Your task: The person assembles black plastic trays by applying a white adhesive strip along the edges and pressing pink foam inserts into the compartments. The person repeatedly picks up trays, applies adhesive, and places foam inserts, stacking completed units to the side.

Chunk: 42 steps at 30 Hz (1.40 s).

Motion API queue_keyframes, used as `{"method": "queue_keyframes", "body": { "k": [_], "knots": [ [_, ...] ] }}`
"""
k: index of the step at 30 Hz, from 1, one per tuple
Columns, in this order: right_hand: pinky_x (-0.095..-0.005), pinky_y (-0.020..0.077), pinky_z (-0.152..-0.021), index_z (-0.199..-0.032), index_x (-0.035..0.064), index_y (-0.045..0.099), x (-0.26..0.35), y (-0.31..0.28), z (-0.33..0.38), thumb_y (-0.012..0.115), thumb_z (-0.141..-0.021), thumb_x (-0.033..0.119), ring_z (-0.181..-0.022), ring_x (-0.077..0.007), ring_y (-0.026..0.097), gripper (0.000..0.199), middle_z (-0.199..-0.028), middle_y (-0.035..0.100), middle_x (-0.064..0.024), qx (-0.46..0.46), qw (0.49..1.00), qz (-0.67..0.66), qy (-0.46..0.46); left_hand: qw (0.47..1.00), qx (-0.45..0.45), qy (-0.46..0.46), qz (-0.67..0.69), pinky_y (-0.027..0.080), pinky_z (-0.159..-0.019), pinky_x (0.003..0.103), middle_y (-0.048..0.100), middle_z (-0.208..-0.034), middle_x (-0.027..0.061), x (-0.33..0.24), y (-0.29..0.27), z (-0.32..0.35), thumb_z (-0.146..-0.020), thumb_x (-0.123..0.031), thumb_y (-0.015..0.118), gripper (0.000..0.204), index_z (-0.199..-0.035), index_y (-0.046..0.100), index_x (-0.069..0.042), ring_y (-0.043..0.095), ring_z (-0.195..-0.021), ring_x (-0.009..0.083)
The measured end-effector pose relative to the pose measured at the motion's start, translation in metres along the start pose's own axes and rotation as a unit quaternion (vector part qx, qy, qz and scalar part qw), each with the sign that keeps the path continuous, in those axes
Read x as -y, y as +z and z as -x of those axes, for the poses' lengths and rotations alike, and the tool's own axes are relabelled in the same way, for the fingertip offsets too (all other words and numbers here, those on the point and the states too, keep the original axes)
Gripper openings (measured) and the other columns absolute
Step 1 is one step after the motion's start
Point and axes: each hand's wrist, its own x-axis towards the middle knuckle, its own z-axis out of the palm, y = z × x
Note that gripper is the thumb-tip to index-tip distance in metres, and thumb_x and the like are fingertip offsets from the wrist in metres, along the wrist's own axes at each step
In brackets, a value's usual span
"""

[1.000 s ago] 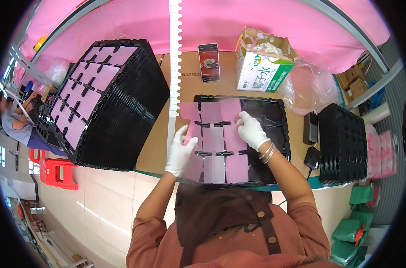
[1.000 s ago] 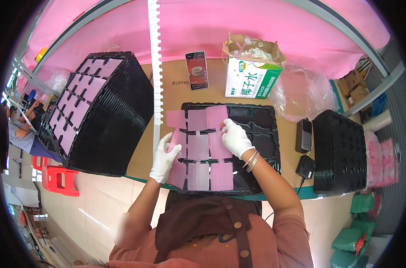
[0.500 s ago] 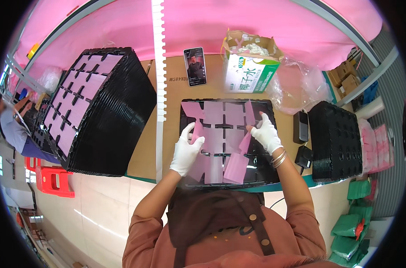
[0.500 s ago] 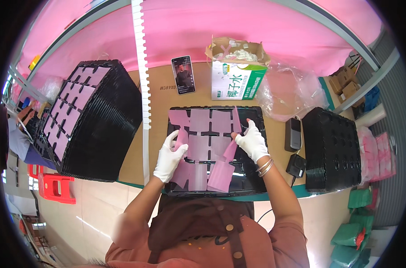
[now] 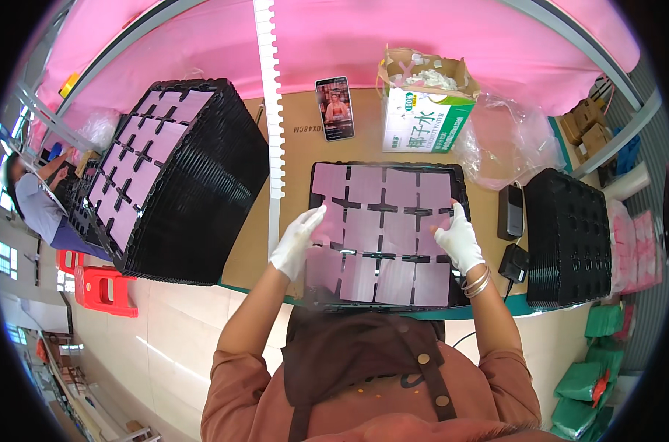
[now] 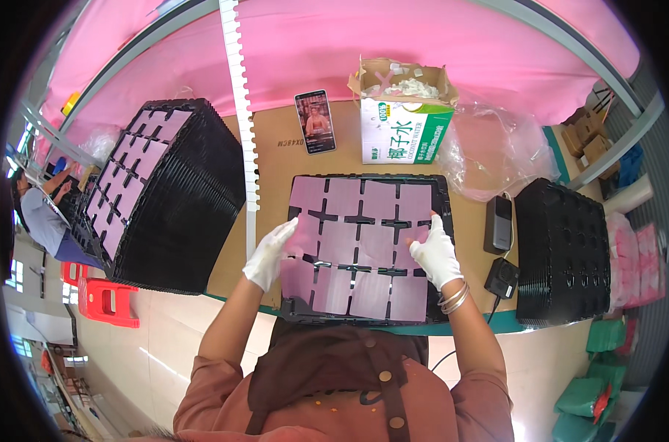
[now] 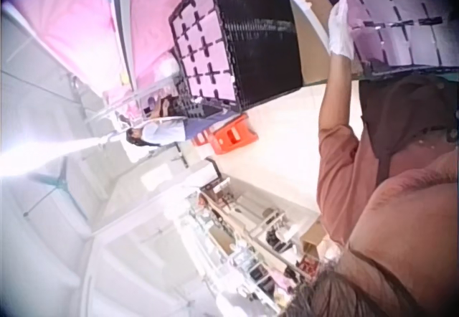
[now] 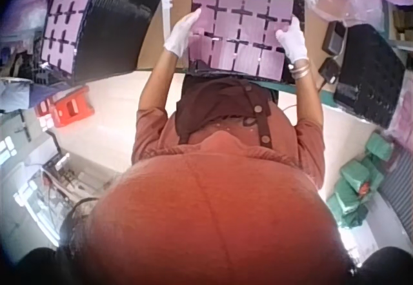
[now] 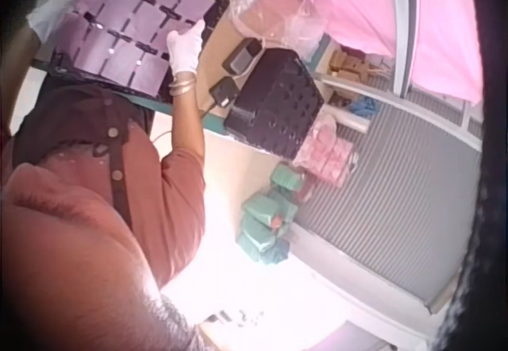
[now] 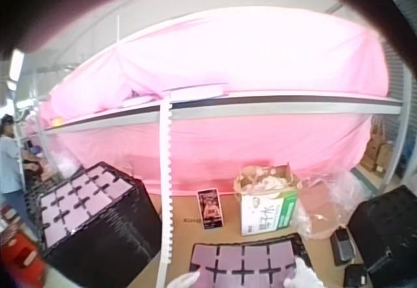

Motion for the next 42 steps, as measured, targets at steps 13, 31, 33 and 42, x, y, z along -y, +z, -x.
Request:
{"method": "queue_keyframes", "body": {
  "k": [13,31,33,42],
  "knots": [
    [-0.0267,0.05,-0.049,-0.147,0.001,0.035,-0.024,-0.004,-0.002,0.059,-0.079,-0.012,-0.062,-0.0131,0.061,0.074,-0.082,0.062,-0.0058,0.042,0.966,-0.252,0.034,0.999,0.024,-0.047,0.0,0.051,-0.079,0.026,0.067,-0.104,0.0026,-0.031,0.003,-0.025,-0.089,-0.017,0.07,0.027,-0.113,0.061,-0.006,0.064,-0.087,0.0101],
    [-0.0256,0.0542,-0.064,-0.146,-0.0041,0.033,-0.049,-0.013,-0.002,0.065,-0.087,0.003,-0.077,-0.0138,0.066,0.068,-0.094,0.069,-0.01,0.048,0.943,-0.328,0.035,0.983,-0.102,0.091,-0.121,0.046,-0.073,0.027,0.068,-0.095,0.0057,-0.007,-0.004,-0.029,-0.089,-0.023,0.072,0.029,-0.106,0.063,-0.002,0.059,-0.082,0.0109],
    [-0.0257,0.0541,-0.071,-0.147,-0.0039,0.032,-0.04,-0.02,0.02,0.069,-0.087,0.008,-0.082,-0.0135,0.067,0.072,-0.096,0.07,-0.0104,0.071,0.919,-0.383,0.067,0.974,-0.126,0.129,-0.139,0.047,-0.074,0.027,0.069,-0.09,0.0053,0.002,-0.004,-0.033,-0.09,-0.024,0.07,0.026,-0.101,0.063,-0.001,0.06,-0.08,0.0109],
    [-0.0253,0.0526,-0.066,-0.149,-0.0025,0.028,-0.046,-0.012,0.054,0.066,-0.08,-0.004,-0.073,-0.0127,0.065,0.079,-0.089,0.067,-0.0086,0.088,0.952,-0.292,0.024,0.907,-0.222,0.224,-0.28,0.051,-0.067,0.034,0.068,-0.077,0.0127,0.004,0.013,-0.033,-0.094,-0.023,0.064,0.023,-0.098,0.061,-0.001,0.065,-0.067,0.0217]
  ]
}}
